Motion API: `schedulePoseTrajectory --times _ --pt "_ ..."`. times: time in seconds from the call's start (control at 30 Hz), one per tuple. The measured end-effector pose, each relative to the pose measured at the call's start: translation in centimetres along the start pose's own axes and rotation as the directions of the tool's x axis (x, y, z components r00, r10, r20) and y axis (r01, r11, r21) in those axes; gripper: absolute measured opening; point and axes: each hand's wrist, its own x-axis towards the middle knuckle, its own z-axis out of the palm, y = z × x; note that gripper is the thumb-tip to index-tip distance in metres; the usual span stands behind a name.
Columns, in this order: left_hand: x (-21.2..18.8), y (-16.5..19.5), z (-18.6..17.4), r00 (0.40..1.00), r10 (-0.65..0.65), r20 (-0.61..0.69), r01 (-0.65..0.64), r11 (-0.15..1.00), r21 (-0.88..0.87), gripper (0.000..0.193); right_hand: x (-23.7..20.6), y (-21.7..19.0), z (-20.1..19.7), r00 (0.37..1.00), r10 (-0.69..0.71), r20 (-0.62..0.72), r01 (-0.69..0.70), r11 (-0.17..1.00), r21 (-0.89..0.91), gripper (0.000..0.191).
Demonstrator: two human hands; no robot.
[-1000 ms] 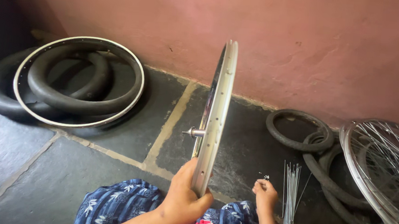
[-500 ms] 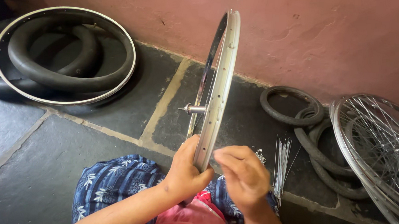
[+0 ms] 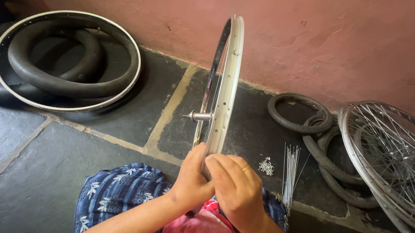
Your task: The person sits on the floor and inserts multiple metal spokes into the hub of a bicycle wheel. They then attach the hub to the rim and continue inserting spokes through the rim holes, working on one side of the wheel.
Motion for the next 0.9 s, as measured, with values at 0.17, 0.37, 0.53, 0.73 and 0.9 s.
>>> schedulePoseTrajectory --times 0.17,0.37,0.53,0.73,0.9 --pt "-0.3 0.0 -0.1 1.000 0.014 -0.002 -0.014 1.000 -0.012 0.043 -0.2 -0.2 0.2 0.997 0.012 -0.077 -0.022 0.990 -0.137 0.030" --pt "-0.6 0.1 0.0 1.000 0.020 0.003 -0.020 1.000 0.012 0.044 -0.3 0.5 0.8 0.989 0.138 -0.050 -0.139 0.990 -0.007 0.021" --pt "-0.5 0.1 -0.2 1.000 0.023 0.011 -0.023 0.999 0.023 0.044 -0.5 1.3 0.7 0.989 0.144 -0.009 -0.141 0.977 0.158 0.029" --pt "-0.6 0.1 -0.1 0.999 -0.020 0.037 0.020 1.000 0.011 0.038 -1.0 1.7 1.1 0.989 0.129 -0.071 -0.112 0.973 0.203 0.027" --pt "-0.9 -0.4 0.0 1.000 0.011 0.006 -0.011 1.000 0.000 0.046 -1.0 1.4 1.4 0.983 0.171 -0.068 -0.151 0.959 0.238 0.028"
